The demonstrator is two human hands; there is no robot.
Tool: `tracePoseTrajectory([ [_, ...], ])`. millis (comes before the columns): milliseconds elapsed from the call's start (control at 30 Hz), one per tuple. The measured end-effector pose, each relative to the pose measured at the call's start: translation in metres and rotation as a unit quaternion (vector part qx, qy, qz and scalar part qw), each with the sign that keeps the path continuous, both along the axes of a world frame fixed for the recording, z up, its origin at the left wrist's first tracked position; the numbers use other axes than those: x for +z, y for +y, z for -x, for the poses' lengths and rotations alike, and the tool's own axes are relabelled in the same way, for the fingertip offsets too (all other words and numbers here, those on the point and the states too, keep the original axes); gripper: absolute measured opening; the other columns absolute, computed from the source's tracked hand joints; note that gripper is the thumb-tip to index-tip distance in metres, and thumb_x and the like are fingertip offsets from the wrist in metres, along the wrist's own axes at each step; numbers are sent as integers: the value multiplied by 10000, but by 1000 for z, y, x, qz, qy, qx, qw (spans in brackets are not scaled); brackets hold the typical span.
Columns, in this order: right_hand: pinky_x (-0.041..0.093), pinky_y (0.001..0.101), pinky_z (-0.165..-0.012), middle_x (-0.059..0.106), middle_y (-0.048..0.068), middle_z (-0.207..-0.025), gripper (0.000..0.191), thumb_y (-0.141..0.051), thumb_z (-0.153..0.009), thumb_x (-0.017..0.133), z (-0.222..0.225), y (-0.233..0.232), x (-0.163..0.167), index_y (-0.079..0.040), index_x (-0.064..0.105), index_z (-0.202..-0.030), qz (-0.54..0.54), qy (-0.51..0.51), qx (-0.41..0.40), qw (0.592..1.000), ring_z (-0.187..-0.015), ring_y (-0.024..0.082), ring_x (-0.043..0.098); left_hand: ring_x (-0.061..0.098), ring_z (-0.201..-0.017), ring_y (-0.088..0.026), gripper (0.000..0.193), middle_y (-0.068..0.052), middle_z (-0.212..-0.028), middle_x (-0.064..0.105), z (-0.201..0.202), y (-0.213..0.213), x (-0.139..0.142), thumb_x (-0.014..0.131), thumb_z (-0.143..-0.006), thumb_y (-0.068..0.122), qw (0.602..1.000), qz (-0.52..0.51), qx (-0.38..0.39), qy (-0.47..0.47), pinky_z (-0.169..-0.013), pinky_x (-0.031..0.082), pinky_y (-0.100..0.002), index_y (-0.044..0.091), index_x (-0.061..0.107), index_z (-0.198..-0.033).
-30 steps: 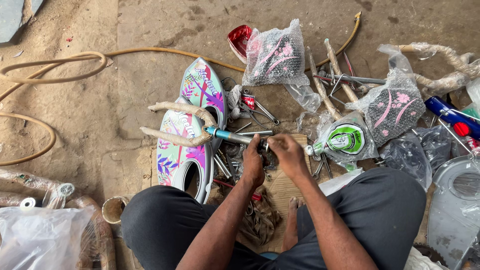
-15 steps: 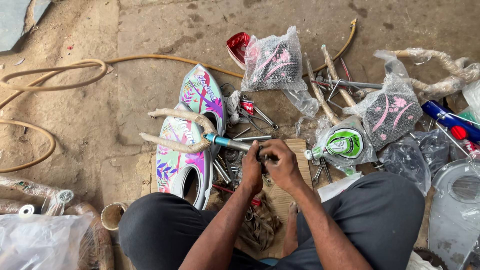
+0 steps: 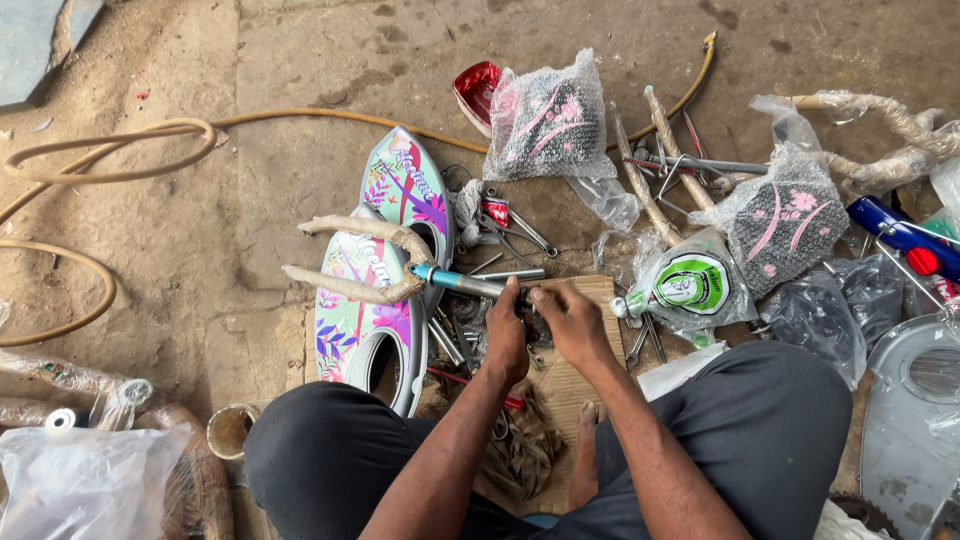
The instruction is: The person sits on the floor and assembles motorcycle parts, specifically attaching a metal bracket to a decorative motorcycle fender using a screwdriver and bolts. They then handle a wrapped metal frame component.
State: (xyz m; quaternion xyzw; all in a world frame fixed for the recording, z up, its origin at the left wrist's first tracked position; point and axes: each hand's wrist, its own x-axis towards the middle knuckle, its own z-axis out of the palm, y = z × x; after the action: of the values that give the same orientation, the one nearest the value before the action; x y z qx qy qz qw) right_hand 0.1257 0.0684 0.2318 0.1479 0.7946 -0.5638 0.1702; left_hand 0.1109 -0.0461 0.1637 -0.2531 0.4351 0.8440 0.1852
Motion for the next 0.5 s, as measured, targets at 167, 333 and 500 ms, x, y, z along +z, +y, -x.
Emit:
tracePoseTrajectory([
  [167, 631, 383, -808, 707, 100, -1163, 449, -70, -840, 649, 1, 6, -4, -58, 661, -1288, 4, 124, 33, 992, -984, 255, 688, 488, -706, -80, 424, 15, -776, 509, -1, -1, 8, 534, -1060, 470, 1000, -1, 25, 13, -620, 433, -288, 66, 603, -955],
  [333, 608, 352, -865, 746, 143, -1081, 281, -280, -1087, 603, 4, 12, -14, -52, 706, -1214, -121, 26, 64, 990, -1028, 227, 729, 411, -547, -123, 425, 0, -675, 478, -2, -1, 7, 506, -1019, 486, 1000, -22, 1, -10, -493, 353, -308, 87, 594, -905],
  [500, 633, 405, -912, 719, 124, -1196, 384, -85, -823, 692, 1, 15, -21, -69, 699, -1207, 60, 147, 16, 987, -1075, 252, 711, 458, -603, -83, 415, 16, -735, 510, -2, 0, 6, 535, -1054, 472, 1000, -10, 27, 3, -526, 388, -281, 75, 621, -969],
])
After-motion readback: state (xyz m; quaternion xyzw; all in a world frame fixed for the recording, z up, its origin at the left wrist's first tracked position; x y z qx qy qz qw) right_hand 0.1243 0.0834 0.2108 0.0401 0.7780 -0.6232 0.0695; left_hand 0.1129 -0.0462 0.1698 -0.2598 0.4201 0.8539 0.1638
